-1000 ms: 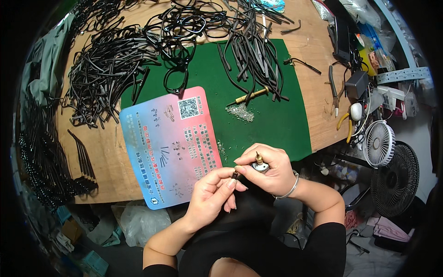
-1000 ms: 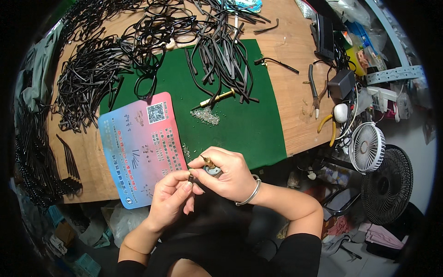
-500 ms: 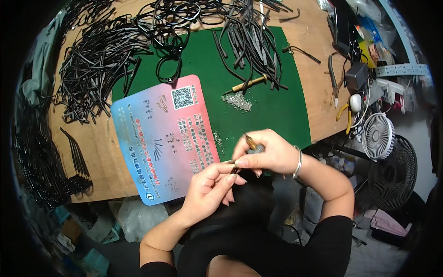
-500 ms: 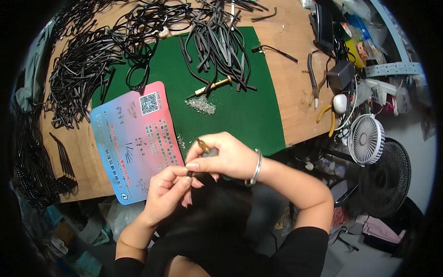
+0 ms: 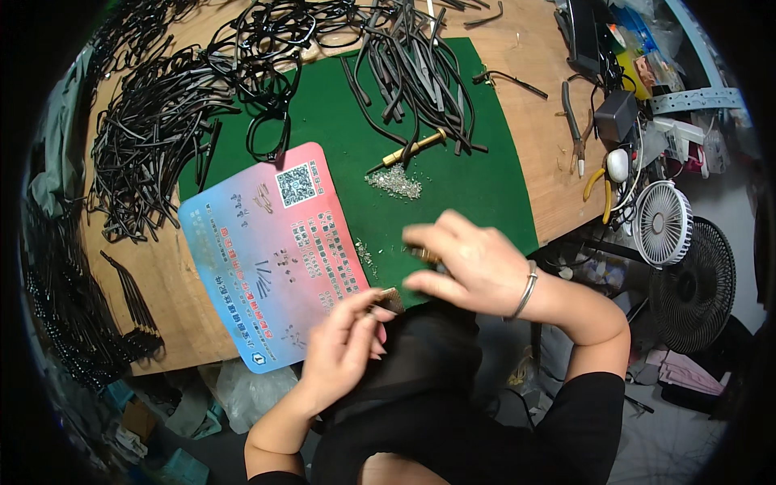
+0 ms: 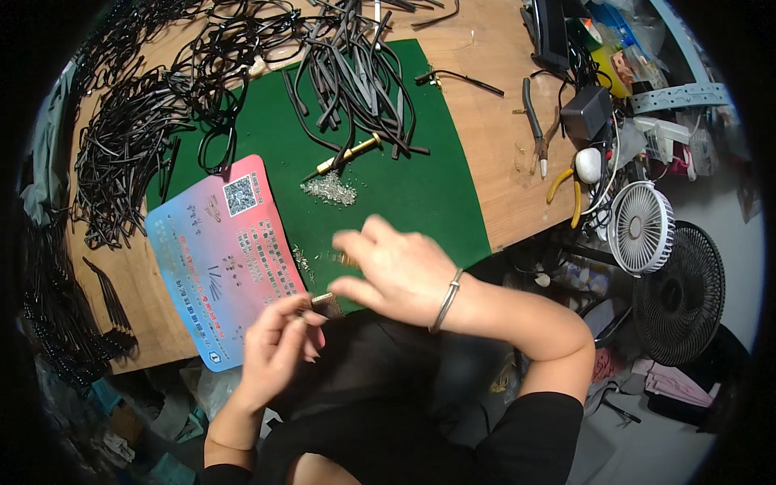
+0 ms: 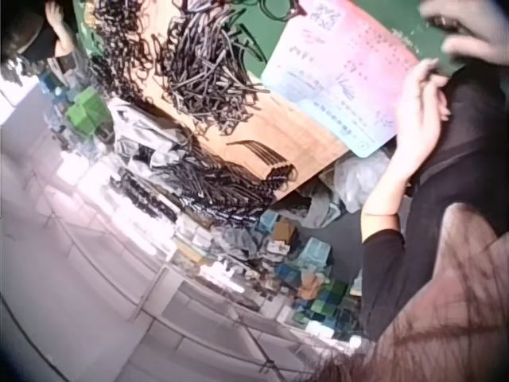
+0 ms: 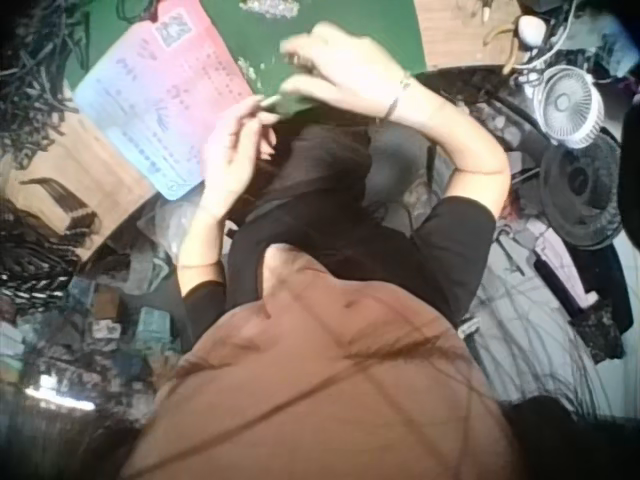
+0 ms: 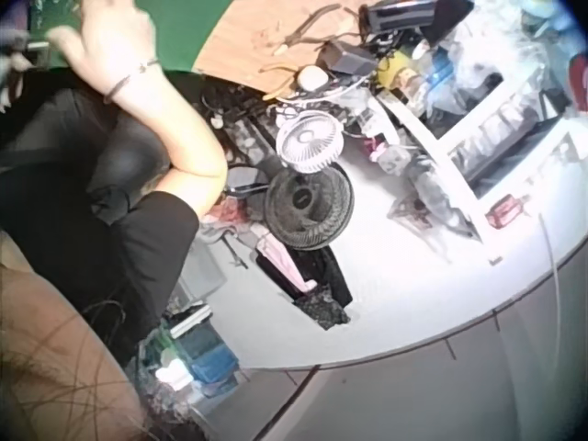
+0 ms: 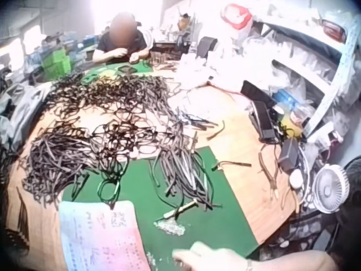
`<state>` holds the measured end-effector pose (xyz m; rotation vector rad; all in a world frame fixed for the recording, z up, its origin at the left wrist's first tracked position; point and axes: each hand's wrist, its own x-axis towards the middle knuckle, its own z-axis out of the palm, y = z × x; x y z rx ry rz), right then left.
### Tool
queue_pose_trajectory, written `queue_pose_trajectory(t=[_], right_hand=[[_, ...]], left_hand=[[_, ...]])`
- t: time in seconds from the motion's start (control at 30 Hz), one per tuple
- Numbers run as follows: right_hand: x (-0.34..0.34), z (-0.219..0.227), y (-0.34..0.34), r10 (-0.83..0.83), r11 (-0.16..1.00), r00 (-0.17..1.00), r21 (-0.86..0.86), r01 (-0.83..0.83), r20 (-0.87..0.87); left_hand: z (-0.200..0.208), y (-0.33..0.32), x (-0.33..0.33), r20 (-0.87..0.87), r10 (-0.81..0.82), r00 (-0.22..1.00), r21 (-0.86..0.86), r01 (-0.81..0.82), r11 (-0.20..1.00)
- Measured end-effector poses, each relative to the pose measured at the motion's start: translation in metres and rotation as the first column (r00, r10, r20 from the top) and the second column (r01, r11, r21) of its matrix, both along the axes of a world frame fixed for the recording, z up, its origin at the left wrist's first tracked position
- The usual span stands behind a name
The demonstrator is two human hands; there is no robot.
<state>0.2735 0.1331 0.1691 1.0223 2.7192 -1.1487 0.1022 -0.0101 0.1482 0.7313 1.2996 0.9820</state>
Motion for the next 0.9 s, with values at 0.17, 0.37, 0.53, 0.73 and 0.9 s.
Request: queue_pose_trajectory(t=[0.17, 0.37, 0.53, 0.73, 0.9], right_hand=[[-0.012, -0.018, 0.002, -0.049, 0.928, 0.97, 0.37, -0.045, 0.24], [0.015, -0.008, -0.006, -0.125, 0.978, 0.988, 0.179, 0.107, 0.087], [0.028, -0.006, 0.002, -0.126, 0.99, 0.992, 0.065, 0.125, 0.02], [0.018, -0.023, -0.006, -0.161, 0.927, 0.986, 0.337, 0.163, -0.034], [0.008, -0.024, -0.001, -0.125, 0.936, 0.992, 0.331, 0.123, -0.014]], left_hand=[[0.004, 0.006, 0.009, -0.262, -0.156, 0.952, -0.044, 0.15, 0.988], [-0.011, 0.027, 0.023, -0.464, -0.14, 0.875, 0.083, 0.2, 0.976], [-0.015, 0.041, 0.027, -0.424, -0.11, 0.899, 0.147, 0.188, 0.971], [0.001, 0.011, 0.003, -0.062, 0.098, 0.993, 0.018, -0.097, 0.995], [-0.015, 0.001, 0.003, -0.341, 0.057, 0.938, 0.113, -0.019, 0.993]])
